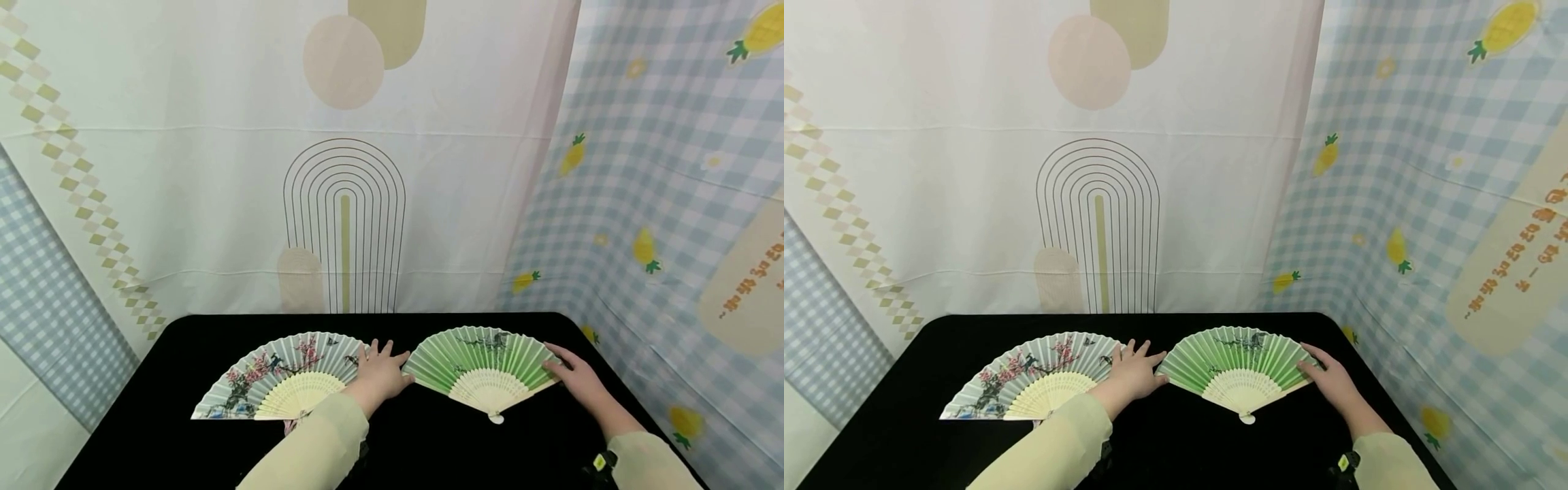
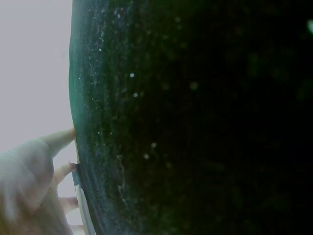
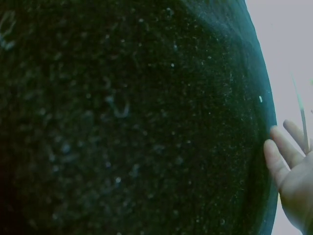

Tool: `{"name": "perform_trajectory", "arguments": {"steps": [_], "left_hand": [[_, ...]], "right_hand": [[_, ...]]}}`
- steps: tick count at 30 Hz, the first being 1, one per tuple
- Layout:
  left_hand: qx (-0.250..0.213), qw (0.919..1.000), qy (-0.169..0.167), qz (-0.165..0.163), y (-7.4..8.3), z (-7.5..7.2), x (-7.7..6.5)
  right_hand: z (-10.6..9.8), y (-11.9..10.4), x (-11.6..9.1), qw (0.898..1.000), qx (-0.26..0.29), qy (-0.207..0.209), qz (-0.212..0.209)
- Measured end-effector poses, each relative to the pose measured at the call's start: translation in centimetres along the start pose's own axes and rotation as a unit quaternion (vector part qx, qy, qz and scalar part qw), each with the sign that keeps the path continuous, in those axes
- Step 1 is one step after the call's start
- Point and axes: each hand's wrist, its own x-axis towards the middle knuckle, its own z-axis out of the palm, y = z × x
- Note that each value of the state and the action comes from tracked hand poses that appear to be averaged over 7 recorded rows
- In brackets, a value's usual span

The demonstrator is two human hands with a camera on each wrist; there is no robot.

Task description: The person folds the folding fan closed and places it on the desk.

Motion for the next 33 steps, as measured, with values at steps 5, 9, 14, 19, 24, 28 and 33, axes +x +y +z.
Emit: {"name": "perform_trajectory", "arguments": {"steps": [5, 9, 14, 19, 24, 28, 33], "left_hand": [[0.002, 1.0000, 0.000, -0.002, 0.3, -0.2, -0.2], [0.007, 1.0000, 0.000, -0.004, 0.5, -0.4, -0.4], [0.010, 0.9999, 0.000, -0.004, 0.6, -0.4, -0.5], [0.007, 1.0000, 0.000, -0.003, 0.6, -0.4, -0.5], [0.005, 1.0000, 0.002, -0.006, 0.6, -0.3, -0.4], [0.005, 0.9999, 0.003, -0.010, 0.6, -0.3, -0.4], [0.001, 0.9999, 0.002, -0.012, 0.5, 0.0, -0.3]], "right_hand": [[0.1, -0.1, -0.2, 0.999, 0.030, 0.003, 0.011], [-0.1, -0.1, -0.3, 0.997, 0.074, -0.013, 0.024], [-0.6, 0.2, -0.3, 0.987, 0.152, -0.039, 0.046], [-1.2, 1.0, -0.1, 0.973, 0.219, -0.056, 0.048], [-1.5, 1.5, -0.2, 0.955, 0.284, -0.078, 0.039], [-1.6, 1.4, -0.3, 0.938, 0.334, -0.091, 0.032], [-1.6, 1.2, -0.4, 0.913, 0.392, -0.113, 0.005]]}}
